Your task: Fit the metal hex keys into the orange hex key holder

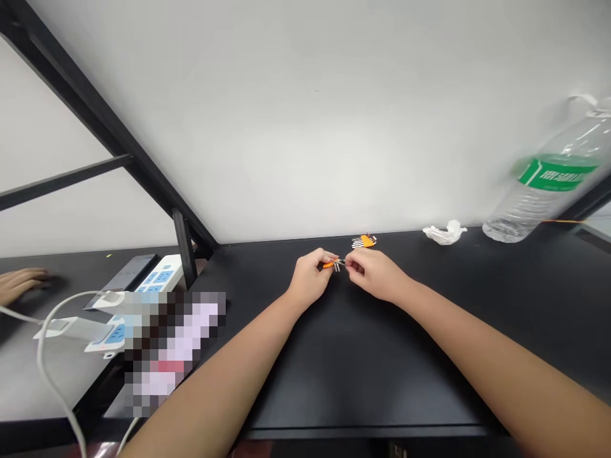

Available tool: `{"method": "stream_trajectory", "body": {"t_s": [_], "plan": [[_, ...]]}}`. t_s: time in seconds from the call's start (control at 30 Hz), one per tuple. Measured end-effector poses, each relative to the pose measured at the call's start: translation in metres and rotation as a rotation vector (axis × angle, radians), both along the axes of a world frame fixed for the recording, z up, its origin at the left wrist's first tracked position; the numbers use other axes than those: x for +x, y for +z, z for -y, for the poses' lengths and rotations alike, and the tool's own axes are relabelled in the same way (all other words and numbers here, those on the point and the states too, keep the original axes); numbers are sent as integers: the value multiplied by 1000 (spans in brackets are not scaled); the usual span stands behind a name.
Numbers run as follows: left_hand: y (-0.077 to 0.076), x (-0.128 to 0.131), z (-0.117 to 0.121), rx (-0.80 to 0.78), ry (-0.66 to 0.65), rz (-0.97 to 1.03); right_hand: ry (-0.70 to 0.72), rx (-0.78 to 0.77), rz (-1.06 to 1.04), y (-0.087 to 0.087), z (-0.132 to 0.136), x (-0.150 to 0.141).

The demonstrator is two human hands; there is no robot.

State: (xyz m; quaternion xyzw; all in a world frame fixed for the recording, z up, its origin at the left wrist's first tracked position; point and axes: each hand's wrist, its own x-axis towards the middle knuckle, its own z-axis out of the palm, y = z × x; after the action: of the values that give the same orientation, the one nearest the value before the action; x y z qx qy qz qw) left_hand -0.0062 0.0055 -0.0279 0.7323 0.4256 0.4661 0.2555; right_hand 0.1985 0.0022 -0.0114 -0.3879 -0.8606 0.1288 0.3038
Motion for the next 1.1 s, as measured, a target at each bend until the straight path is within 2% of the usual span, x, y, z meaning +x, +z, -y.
{"method": "stream_trajectory", "body": {"t_s": [0.27,0.43,0.63,0.77,0.93,1.0,1.1], "plan": [[3,2,1,-23,10,-26,-14,145,208,3,3,4],[2,1,1,-8,-14,-68,-2,170,276,7,5,3],[6,0,4,-3,12,-184,-52,201,393,11,7,4],[12,2,7,-50,28,-286,-69,186,376,11,7,3],[13,3,8,-65,16,-280,-24,190,325,8,9,-8],[12,3,8,-70,40,-262,-19,175,265,9,11,-12],[12,2,7,-106,72,-225,-83,128,133,9,12,-10]]}}
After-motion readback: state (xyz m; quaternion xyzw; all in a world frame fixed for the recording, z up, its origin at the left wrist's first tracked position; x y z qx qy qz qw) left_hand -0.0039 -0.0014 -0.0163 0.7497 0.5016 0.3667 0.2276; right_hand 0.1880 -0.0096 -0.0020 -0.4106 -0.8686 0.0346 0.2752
